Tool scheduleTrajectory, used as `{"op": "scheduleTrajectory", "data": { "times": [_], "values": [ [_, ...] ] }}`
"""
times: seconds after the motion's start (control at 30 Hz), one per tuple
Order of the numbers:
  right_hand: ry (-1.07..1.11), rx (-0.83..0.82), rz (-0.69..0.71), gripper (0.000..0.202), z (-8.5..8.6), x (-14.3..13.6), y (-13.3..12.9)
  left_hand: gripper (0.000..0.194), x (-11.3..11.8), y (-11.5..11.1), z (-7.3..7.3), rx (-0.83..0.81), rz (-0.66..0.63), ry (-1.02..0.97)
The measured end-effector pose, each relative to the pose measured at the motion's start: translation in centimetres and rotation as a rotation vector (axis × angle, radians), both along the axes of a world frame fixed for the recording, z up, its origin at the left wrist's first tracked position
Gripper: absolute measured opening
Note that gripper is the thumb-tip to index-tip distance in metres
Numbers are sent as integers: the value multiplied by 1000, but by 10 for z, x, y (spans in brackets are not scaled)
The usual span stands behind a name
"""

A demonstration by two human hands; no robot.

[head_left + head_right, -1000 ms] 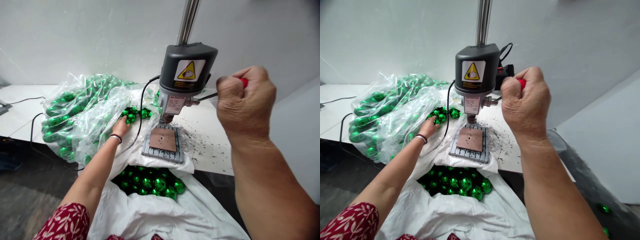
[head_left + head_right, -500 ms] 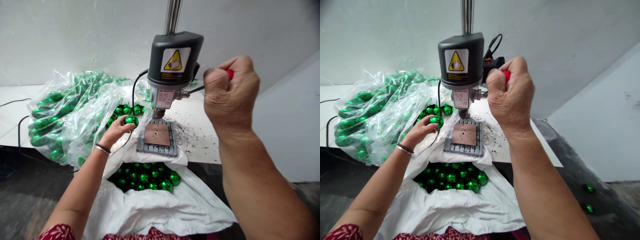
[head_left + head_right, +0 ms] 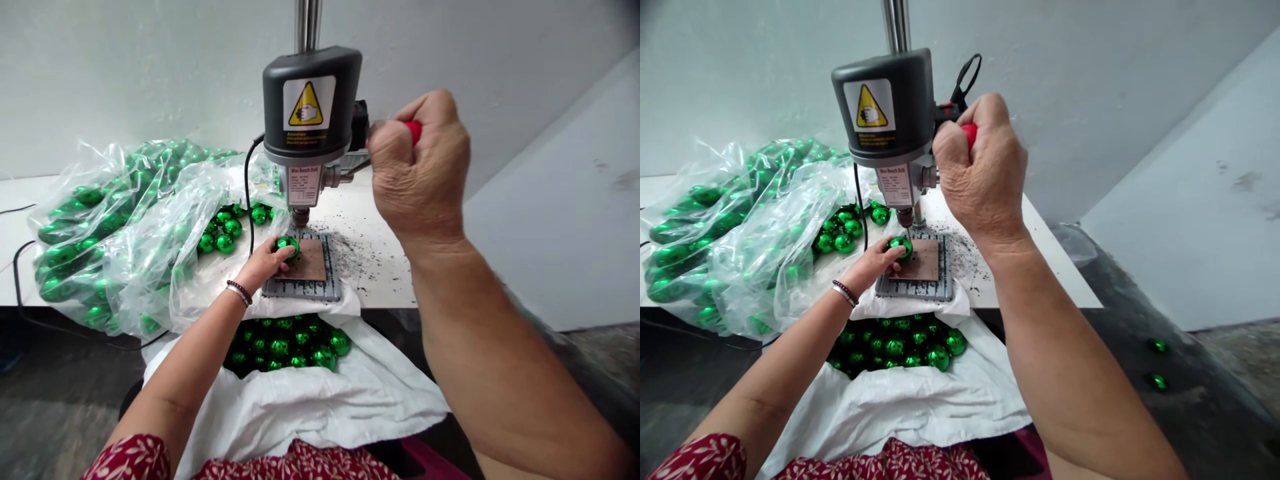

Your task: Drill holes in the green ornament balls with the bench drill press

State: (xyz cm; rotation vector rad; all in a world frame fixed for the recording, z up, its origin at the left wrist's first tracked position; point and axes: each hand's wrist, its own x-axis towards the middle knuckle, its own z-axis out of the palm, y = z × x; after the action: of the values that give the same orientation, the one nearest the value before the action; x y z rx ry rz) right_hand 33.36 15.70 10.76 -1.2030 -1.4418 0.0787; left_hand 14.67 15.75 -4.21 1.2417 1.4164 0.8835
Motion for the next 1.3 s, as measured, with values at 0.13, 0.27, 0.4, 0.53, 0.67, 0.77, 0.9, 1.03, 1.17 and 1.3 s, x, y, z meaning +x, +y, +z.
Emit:
{"op": "scheduleTrajectory", "data": {
  "times": [0.13,0.27,0.4,0.53,0.67,0.77,0.9,1.03,1.17,1.3],
  "values": [
    [4,-45,-19,26,4,-2,-4,55,5,1,1,8,-17,150],
    [18,-71,-24,29,7,-4,-7,63,9,-1,6,-3,-10,253],
    [30,-66,-22,31,6,-3,-5,57,12,-1,9,69,-44,402],
    [3,15,1,30,3,-1,-2,59,16,1,9,189,-80,560],
    [5,30,5,29,1,0,-2,58,19,2,3,231,-108,529],
    [-8,-3,-3,24,-4,2,-2,58,19,3,-4,225,-99,458],
    [-29,110,24,18,-21,6,-4,57,19,2,-8,226,-82,428],
    [-28,198,11,10,-38,7,-7,54,19,2,-5,230,-78,466],
    [6,201,-4,9,-43,5,-9,55,18,1,-4,216,-79,461],
    [9,210,0,11,-49,5,-11,55,19,1,-5,205,-70,423]
  ]
}}
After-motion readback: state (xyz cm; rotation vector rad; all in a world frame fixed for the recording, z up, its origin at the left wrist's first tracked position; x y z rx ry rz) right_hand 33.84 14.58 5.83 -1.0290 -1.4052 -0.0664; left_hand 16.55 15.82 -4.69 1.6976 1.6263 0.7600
